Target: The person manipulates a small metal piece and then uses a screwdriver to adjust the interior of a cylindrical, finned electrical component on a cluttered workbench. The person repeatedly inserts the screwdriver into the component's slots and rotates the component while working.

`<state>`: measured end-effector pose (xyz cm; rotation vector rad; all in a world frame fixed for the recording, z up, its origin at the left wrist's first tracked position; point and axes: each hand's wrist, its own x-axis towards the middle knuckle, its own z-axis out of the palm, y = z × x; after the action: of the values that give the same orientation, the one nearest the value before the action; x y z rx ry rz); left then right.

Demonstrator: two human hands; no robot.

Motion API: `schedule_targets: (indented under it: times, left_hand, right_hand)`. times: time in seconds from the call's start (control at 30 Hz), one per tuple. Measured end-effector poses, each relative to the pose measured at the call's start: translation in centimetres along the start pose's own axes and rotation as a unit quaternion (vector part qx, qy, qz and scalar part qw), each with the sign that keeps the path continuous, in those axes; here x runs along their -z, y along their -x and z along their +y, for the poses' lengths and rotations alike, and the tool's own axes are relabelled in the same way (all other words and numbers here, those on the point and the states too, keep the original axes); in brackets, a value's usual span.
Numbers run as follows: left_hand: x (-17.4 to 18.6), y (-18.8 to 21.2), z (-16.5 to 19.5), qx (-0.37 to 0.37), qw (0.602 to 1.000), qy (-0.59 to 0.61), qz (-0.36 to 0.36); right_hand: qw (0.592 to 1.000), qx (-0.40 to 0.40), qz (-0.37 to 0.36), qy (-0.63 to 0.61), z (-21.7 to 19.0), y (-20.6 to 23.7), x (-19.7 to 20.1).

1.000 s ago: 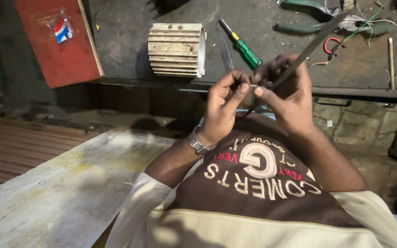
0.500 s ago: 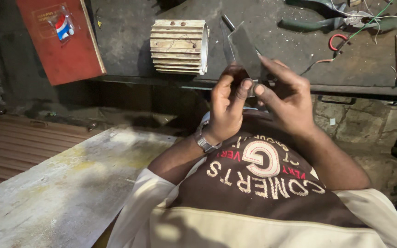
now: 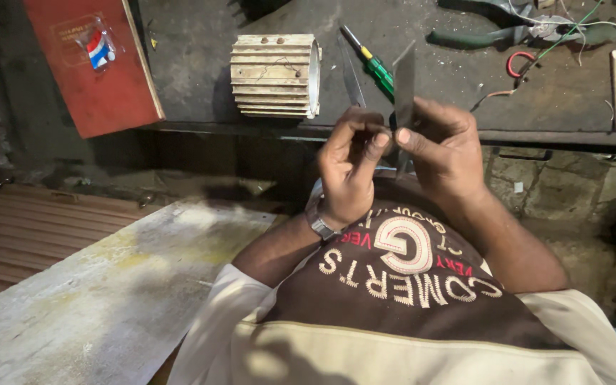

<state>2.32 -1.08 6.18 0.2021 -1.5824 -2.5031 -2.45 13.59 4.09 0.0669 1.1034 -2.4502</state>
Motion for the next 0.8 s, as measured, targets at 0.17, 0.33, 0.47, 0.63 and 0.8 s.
schedule_targets:
  times: [0.17,0.33,0.47,0.63,0.8]
  left_hand:
    - [0.1,0.5,0.2,-0.02,1.0,-0.022,-0.005]
    - [-0.7,0.2,1.5,-0.013,1.0,-0.02,0.007]
    - [1.6,-1.4,4.2,-0.151,0.981,-0.05,0.11]
    - [3.6,-1.6,4.2,-0.085,0.992,-0.086,-0.046]
    - [2.8,-2.0,3.2,0.085,0.992,-0.03,-0.089]
  right_hand:
    - [1.0,0.005,-0.005,-0.012,0.1,0.3,0.4]
    - [1.0,0.006,-0.001,-0.017,-0.6,0.5,0.3]
    - [0.978,0.167,0.104,-0.063,-5.8,0.3,3.5]
    - [0.956,0.238,0.083,0.151,-6.4,0.8,5.6]
    - [0.959,0.182,0.002,0.218,-4.9,0.7,2.1]
